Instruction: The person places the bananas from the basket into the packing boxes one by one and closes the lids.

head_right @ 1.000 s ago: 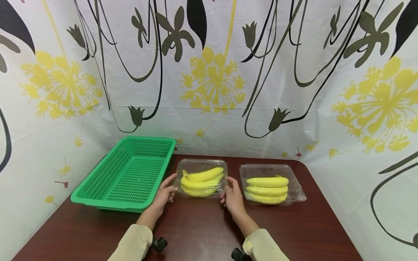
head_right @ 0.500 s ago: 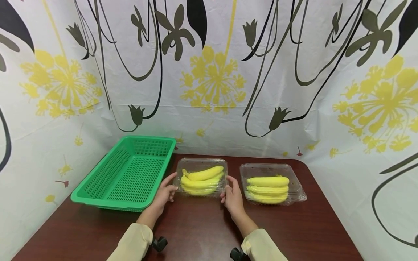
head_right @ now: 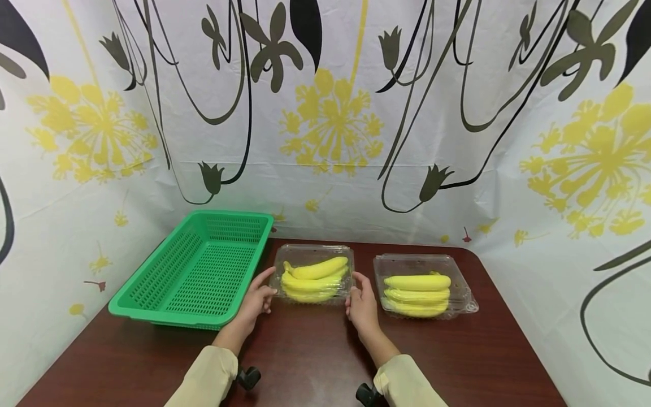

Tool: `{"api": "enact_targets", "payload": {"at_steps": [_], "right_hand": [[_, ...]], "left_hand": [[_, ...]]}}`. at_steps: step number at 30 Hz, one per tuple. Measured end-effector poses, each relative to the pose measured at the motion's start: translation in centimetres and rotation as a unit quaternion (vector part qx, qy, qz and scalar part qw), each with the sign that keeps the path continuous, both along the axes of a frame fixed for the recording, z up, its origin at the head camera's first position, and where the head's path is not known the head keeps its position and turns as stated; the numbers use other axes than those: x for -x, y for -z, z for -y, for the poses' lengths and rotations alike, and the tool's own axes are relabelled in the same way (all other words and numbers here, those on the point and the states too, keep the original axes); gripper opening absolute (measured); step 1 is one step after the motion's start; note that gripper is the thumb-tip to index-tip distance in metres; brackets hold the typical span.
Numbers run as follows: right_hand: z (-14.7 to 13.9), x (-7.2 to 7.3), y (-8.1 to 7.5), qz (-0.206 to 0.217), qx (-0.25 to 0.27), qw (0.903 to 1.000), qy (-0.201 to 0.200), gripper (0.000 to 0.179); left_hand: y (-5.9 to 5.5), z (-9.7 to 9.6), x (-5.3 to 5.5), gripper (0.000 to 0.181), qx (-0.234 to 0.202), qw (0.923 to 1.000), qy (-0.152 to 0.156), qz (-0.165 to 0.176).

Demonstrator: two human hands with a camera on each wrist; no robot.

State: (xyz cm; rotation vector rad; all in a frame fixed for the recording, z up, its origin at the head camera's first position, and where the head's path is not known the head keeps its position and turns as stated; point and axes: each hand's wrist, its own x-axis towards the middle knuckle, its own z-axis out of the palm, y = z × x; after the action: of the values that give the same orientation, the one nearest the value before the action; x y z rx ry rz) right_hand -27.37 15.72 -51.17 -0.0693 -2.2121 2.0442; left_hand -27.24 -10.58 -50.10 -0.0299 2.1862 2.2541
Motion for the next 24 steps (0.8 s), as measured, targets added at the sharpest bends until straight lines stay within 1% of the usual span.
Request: {"api": "enact_targets", "payload": {"at_steps": [5, 7, 11, 13, 15, 18, 24], "right_hand": [[0.0, 0.0, -0.1, 0.006, -0.002, 1.0000, 0.001, 0.038], [0.0, 0.0, -0.1, 0.007, -0.002, 1.0000, 0.002, 0.037], [0.1, 0.1, -0.1, 0.011, 0.004, 0.9999, 0.005, 0.037], [0.2, 0.2, -0.2, 0.016, 0.008, 0.9998, 0.008, 0.037], [0.3, 0.2, -0.2, 0.020, 0.012, 0.9997, 0.012, 0.037], [0.3, 0.1, -0.3, 0.024, 0.025, 0.9992, 0.020, 0.037], [0.4, 0.2, -0.5, 0.024, 0.055, 0.9976, 0.036, 0.034]], "left_hand": [[0.0, 0.0, 0.1, 0.062, -0.006, 1.0000, 0.002, 0.001], [-0.1, 0.1, 0.0, 0.062, -0.009, 0.9999, 0.005, 0.004], [-1.9, -0.1, -0.9, 0.061, -0.008, 0.9999, 0.013, 0.005], [-1.9, -0.1, -0.9, 0.060, -0.007, 0.9999, 0.013, 0.006], [-1.5, -0.1, -0.8, 0.060, -0.006, 1.0000, 0.007, 0.003], [-0.2, -0.3, 0.0, 0.058, -0.002, 1.0000, -0.008, 0.000], [0.4, -1.2, -0.1, 0.047, 0.001, 0.9986, -0.051, -0.013]]}}
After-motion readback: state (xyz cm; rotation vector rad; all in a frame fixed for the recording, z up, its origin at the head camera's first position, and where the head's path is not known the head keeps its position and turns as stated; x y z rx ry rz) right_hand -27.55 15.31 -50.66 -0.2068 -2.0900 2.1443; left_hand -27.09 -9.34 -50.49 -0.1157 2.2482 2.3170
